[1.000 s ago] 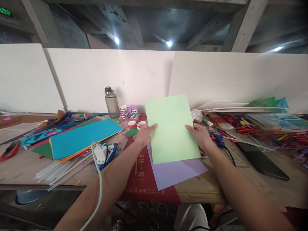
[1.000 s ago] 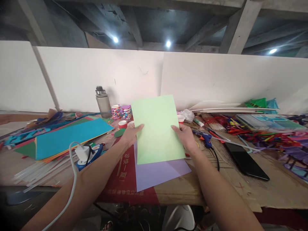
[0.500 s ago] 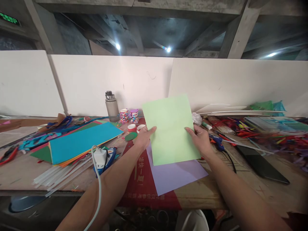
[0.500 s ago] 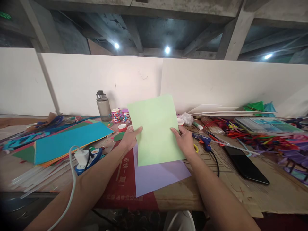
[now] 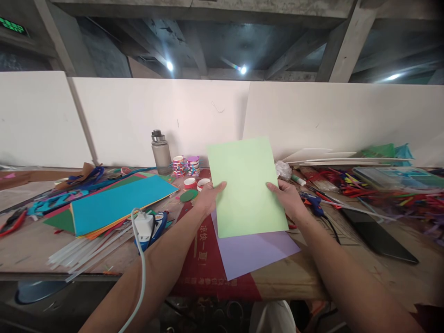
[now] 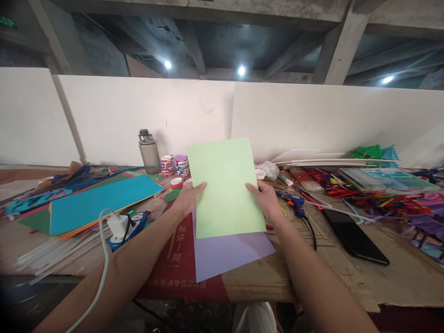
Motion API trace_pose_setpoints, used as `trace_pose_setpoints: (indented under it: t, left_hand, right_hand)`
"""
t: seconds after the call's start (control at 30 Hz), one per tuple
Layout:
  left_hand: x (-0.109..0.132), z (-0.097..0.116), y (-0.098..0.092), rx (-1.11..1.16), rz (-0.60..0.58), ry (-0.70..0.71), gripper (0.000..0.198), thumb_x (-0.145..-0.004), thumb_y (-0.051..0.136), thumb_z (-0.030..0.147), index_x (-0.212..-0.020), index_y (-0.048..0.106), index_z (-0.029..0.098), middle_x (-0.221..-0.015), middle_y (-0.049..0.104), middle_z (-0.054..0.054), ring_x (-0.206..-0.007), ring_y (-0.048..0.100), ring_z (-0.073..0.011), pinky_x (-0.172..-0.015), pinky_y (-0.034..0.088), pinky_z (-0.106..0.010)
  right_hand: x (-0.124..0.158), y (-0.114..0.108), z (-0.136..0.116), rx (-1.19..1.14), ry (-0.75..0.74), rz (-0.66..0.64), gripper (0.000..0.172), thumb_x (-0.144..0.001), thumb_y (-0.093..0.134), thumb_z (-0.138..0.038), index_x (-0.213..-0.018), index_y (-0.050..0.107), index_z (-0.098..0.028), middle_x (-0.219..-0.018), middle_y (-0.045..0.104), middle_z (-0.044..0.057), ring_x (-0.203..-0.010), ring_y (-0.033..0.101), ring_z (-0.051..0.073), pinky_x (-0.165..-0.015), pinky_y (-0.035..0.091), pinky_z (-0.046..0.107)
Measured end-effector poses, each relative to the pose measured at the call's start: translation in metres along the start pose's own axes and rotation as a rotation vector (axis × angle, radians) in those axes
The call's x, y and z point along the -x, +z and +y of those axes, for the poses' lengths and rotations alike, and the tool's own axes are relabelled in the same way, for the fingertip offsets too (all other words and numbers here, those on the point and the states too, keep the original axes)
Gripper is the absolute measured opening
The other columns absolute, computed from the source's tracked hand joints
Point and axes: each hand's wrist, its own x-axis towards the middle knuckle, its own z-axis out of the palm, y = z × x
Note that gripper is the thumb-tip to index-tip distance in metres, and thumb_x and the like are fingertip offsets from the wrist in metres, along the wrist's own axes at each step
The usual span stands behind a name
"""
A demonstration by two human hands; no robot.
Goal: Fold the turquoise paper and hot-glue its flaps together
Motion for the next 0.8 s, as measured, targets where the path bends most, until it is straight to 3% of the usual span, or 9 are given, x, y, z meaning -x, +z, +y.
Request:
trace_pose_setpoints:
  t: [0.27, 0.57, 0.7, 0.8]
  left_hand:
    - [-0.004, 0.001, -0.006, -0.035, 0.053, -0.009, 0.045, -0.061, 0.085, 0.029, -0.098, 0.068, 0.011, -0.092, 0.075, -0.012, -0.083, 0.071, -0.0275, -0.083, 0.055, -0.044]
    - [-0.007, -0.004, -0.010, -0.087, 0.078, -0.056, 0.035, -0.065, 0.082, 0.025, -0.095, 0.069, 0.013, -0.094, 0.075, -0.011, -0.081, 0.072, -0.0254, -0.080, 0.058, -0.041]
    - [-0.007, -0.007, -0.014, -0.104, 0.083, -0.055, 0.040, -0.064, 0.082, 0.021, -0.101, 0.068, 0.014, -0.099, 0.074, -0.011, -0.085, 0.071, -0.0253, -0.082, 0.058, -0.040]
    - [-0.008, -0.009, -0.016, -0.128, 0.135, -0.075, 0.040, -0.064, 0.082, 0.022, -0.101, 0.068, 0.015, -0.099, 0.074, -0.010, -0.082, 0.072, -0.0240, -0.080, 0.059, -0.038]
  right_hand:
    - [0.001, 0.001, 0.005, -0.133, 0.253, -0.177, 0.034, -0.066, 0.078, -0.042, -0.089, 0.071, -0.017, -0.086, 0.075, 0.009, -0.069, 0.070, 0.023, -0.063, 0.057, 0.034]
    - [-0.004, 0.008, 0.009, 0.074, 0.143, -0.020, 0.023, -0.072, 0.070, -0.036, -0.086, 0.071, -0.019, -0.075, 0.075, 0.005, -0.061, 0.069, 0.021, -0.057, 0.056, 0.033]
    - [-0.008, 0.012, 0.014, 0.020, 0.160, -0.029, 0.016, -0.074, 0.068, -0.032, -0.084, 0.071, -0.020, -0.077, 0.074, 0.003, -0.067, 0.069, 0.021, -0.062, 0.056, 0.032]
    - [-0.010, 0.011, 0.013, -0.014, 0.201, -0.080, 0.020, -0.074, 0.069, -0.036, -0.086, 0.071, -0.019, -0.079, 0.074, 0.004, -0.067, 0.068, 0.021, -0.063, 0.055, 0.033]
